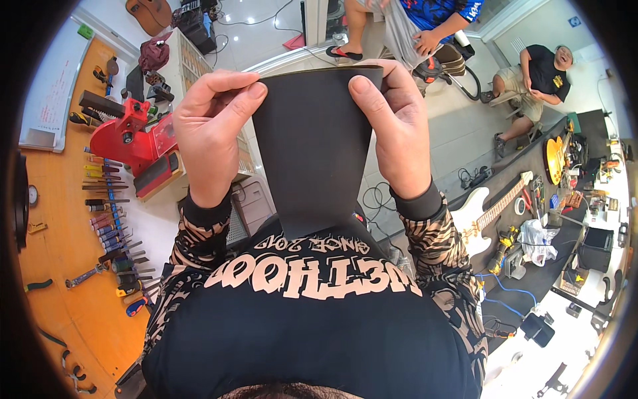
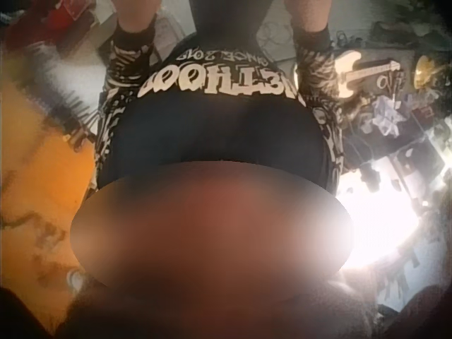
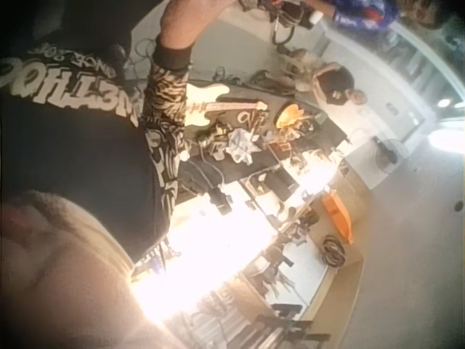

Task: The person manipulates a small orbital sander and then folds and prepares a sheet of sandpaper by hand.

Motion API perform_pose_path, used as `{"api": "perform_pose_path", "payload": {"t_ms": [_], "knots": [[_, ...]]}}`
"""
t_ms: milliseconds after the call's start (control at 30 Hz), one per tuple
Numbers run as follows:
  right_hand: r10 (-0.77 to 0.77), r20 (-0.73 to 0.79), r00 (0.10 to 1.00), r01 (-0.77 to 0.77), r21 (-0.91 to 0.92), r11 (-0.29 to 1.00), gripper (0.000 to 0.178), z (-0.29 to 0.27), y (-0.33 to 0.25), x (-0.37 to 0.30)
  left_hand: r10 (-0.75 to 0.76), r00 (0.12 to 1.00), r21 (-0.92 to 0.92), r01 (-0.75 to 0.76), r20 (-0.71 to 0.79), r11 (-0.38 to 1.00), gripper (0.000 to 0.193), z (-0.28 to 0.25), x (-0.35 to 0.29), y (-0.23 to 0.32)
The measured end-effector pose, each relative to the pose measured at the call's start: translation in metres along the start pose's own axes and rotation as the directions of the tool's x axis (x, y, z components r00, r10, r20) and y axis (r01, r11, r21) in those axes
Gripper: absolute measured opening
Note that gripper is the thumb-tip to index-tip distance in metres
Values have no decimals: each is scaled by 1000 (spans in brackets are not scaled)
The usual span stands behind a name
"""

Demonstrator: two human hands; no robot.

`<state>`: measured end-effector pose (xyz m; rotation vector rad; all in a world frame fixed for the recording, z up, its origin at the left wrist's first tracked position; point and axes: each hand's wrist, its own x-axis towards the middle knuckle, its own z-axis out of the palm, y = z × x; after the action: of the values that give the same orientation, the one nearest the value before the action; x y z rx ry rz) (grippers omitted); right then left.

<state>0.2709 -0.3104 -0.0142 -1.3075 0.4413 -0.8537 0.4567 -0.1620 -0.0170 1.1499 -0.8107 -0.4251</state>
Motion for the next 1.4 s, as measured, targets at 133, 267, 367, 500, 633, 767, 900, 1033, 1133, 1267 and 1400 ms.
{"api": "perform_pose_path", "payload": {"t_ms": [133, 267, 367, 500, 633, 767, 900, 1033, 1133, 1267, 1400], "knots": [[2, -17, 1000, -2, -30, 1000, 25, 0, -1, 2, 21, 1000, 0, -21, -19, 1000, 13, -2, 0, -3], [8, -34, 999, -10, -53, 999, 19, -6, 3, 5, 32, 999, -21, -33, -42, 999, 12, -4, -2, -9], [20, -70, 997, -25, -61, 998, 18, -2, 6, 5, 15, 999, -12, -16, -44, 1000, 13, -6, -4, -12], [54, -55, 997, -58, -74, 996, 17, -9, 10, 8, 11, 998, -25, -13, -55, 1000, 14, -6, -7, -19], [83, -13, 996, -81, 117, 990, 15, -16, 25, 9, 29, 998, -31, -31, -54, 999, 15, -8, -9, -24], [162, -43, 986, -144, 279, 950, 12, -20, 41, 8, 51, 999, -13, -51, 1, 999, 17, -11, -12, -31], [134, -57, 989, -108, 334, 936, 9, -22, 47, 11, 32, 999, -64, -31, 18, 998, 18, -14, -15, -42], [38, 38, 999, -48, 322, 946, 8, -33, 57, 25, 25, 1000, -104, -24, 5, 994, 18, -12, -13, -56], [163, 57, 985, -172, 241, 955, 8, -33, 61, 38, -7, 999, -136, 2, -33, 991, 20, -11, -12, -68], [210, 7, 978, -209, 115, 971, 13, -26, 73, 50, 3, 998, -56, -7, -69, 998, 21, -18, -9, -90], [282, -9, 959, -272, 245, 931, 9, -37, 91, 68, -54, 997, -61, 51, -48, 997, 21, -23, -2, -116]]}}
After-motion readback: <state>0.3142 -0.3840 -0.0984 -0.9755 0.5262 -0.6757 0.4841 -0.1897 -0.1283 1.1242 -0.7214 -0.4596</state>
